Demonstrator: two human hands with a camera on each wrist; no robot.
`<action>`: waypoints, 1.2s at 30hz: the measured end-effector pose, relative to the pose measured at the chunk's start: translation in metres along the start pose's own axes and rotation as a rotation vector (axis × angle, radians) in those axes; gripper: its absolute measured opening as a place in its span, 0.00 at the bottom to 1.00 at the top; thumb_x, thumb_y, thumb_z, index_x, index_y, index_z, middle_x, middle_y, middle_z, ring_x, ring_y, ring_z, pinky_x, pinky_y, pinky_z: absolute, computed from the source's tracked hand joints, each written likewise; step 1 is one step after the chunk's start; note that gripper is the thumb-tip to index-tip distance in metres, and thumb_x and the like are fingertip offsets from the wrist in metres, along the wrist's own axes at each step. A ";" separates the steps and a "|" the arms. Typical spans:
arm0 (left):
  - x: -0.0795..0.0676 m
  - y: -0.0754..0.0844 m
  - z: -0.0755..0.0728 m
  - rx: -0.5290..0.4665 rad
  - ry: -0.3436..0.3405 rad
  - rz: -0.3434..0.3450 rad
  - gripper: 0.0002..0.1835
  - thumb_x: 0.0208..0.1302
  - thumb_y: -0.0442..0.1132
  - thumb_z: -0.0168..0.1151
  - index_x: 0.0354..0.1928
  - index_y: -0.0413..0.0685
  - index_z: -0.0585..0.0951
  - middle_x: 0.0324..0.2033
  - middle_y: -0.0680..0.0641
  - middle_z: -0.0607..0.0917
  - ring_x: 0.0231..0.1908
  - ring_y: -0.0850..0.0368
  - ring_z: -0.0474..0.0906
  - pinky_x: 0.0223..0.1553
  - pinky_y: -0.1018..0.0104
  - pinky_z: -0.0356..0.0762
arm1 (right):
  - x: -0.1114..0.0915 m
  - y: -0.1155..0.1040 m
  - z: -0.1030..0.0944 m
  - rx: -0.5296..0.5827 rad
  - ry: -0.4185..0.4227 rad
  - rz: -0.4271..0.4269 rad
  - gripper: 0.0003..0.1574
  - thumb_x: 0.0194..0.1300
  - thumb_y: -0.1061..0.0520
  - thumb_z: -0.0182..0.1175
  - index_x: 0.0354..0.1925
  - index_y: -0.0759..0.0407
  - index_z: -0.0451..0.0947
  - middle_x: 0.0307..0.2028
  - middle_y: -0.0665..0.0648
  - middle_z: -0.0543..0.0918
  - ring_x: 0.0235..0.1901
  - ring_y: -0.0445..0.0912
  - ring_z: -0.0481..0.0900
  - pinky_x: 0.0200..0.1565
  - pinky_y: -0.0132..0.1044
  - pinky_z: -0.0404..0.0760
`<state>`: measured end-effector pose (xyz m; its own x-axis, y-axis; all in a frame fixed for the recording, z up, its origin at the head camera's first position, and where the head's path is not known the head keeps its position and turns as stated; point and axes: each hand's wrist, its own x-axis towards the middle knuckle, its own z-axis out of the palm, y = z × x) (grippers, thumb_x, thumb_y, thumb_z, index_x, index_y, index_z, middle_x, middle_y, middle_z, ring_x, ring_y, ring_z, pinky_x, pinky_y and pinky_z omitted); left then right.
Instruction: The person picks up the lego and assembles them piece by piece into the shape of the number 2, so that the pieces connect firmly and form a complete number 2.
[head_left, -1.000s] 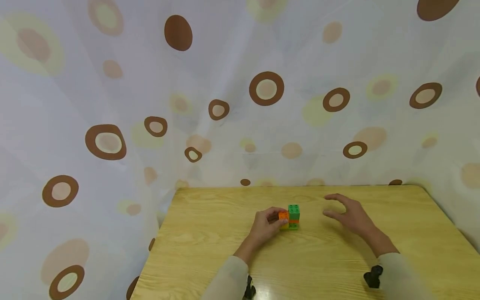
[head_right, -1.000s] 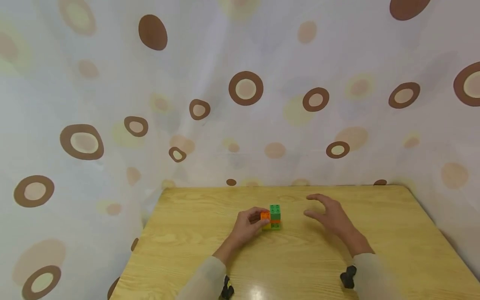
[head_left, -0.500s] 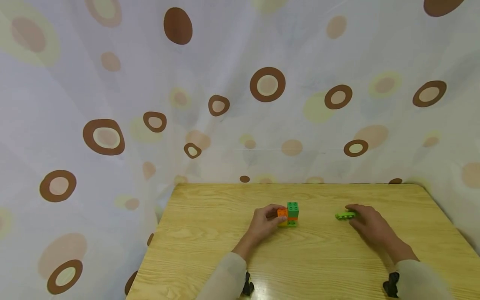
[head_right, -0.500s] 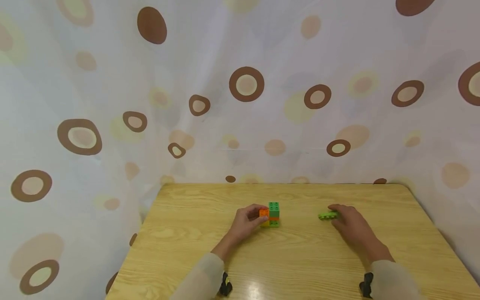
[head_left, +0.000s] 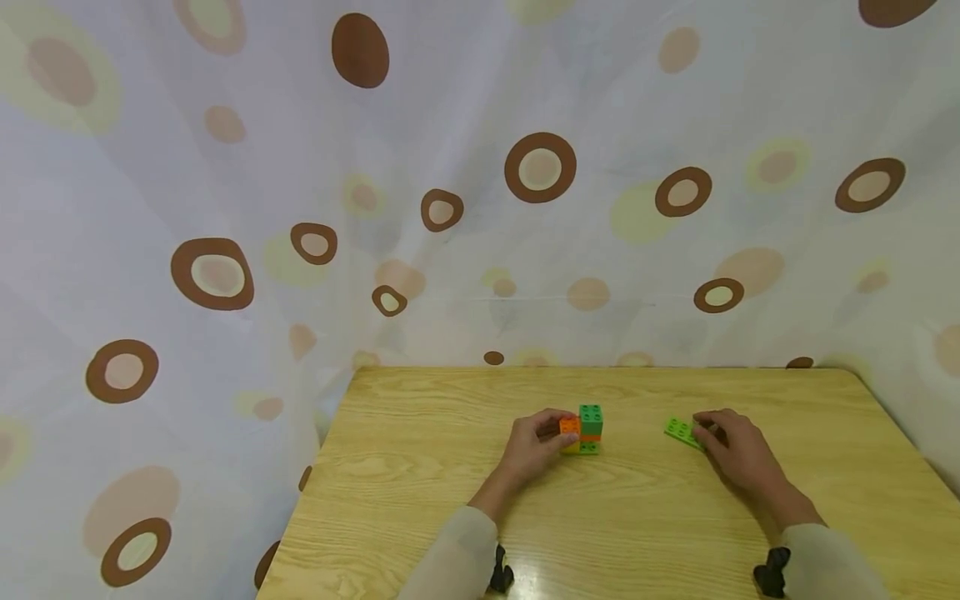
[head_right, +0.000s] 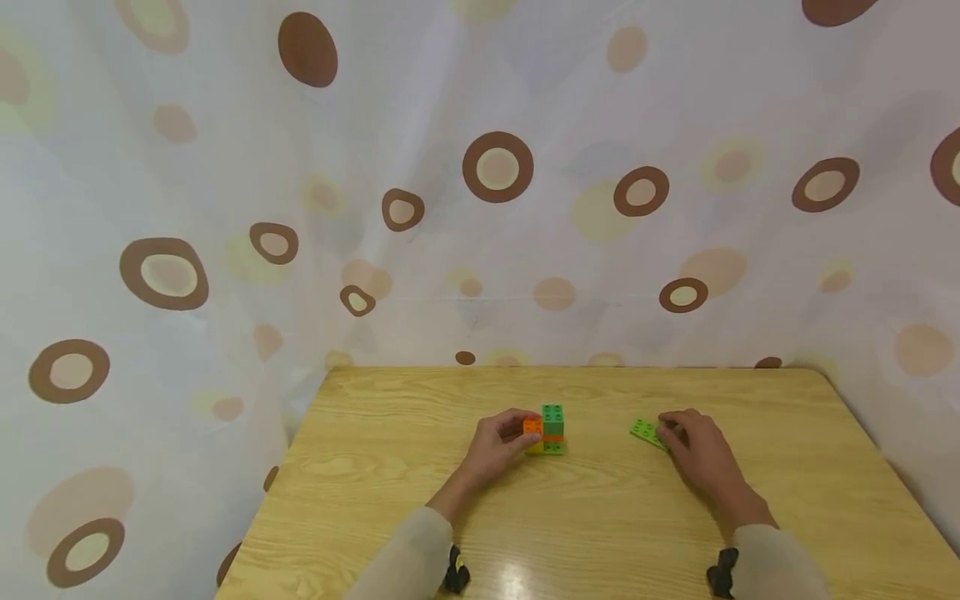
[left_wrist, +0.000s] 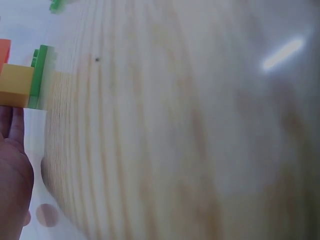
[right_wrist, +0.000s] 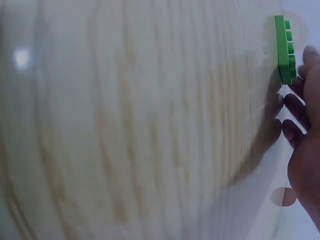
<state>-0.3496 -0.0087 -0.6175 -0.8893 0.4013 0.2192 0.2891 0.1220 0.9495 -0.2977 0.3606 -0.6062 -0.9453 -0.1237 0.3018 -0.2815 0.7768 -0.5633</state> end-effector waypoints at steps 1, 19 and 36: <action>0.000 0.000 0.000 0.002 0.000 0.002 0.16 0.70 0.42 0.73 0.58 0.53 0.87 0.50 0.54 0.91 0.50 0.63 0.87 0.54 0.69 0.83 | -0.001 0.000 0.000 0.028 -0.011 0.025 0.30 0.80 0.52 0.62 0.69 0.70 0.74 0.58 0.72 0.81 0.54 0.68 0.80 0.50 0.65 0.79; -0.003 -0.001 0.003 -0.003 0.000 0.007 0.16 0.71 0.41 0.72 0.59 0.52 0.87 0.51 0.53 0.90 0.51 0.63 0.87 0.54 0.69 0.83 | -0.003 -0.005 0.029 0.153 0.059 0.172 0.44 0.73 0.46 0.70 0.76 0.62 0.66 0.67 0.68 0.79 0.66 0.67 0.75 0.61 0.66 0.73; -0.001 0.001 0.001 0.007 -0.001 0.015 0.17 0.71 0.40 0.72 0.59 0.49 0.87 0.51 0.51 0.91 0.51 0.62 0.87 0.56 0.69 0.82 | 0.048 -0.095 0.013 0.363 0.162 -0.124 0.33 0.62 0.65 0.76 0.64 0.61 0.79 0.55 0.63 0.88 0.54 0.24 0.80 0.54 0.16 0.74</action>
<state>-0.3484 -0.0080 -0.6169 -0.8846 0.4039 0.2333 0.3051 0.1227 0.9444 -0.3185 0.2733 -0.5483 -0.8708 -0.0816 0.4849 -0.4586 0.4904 -0.7411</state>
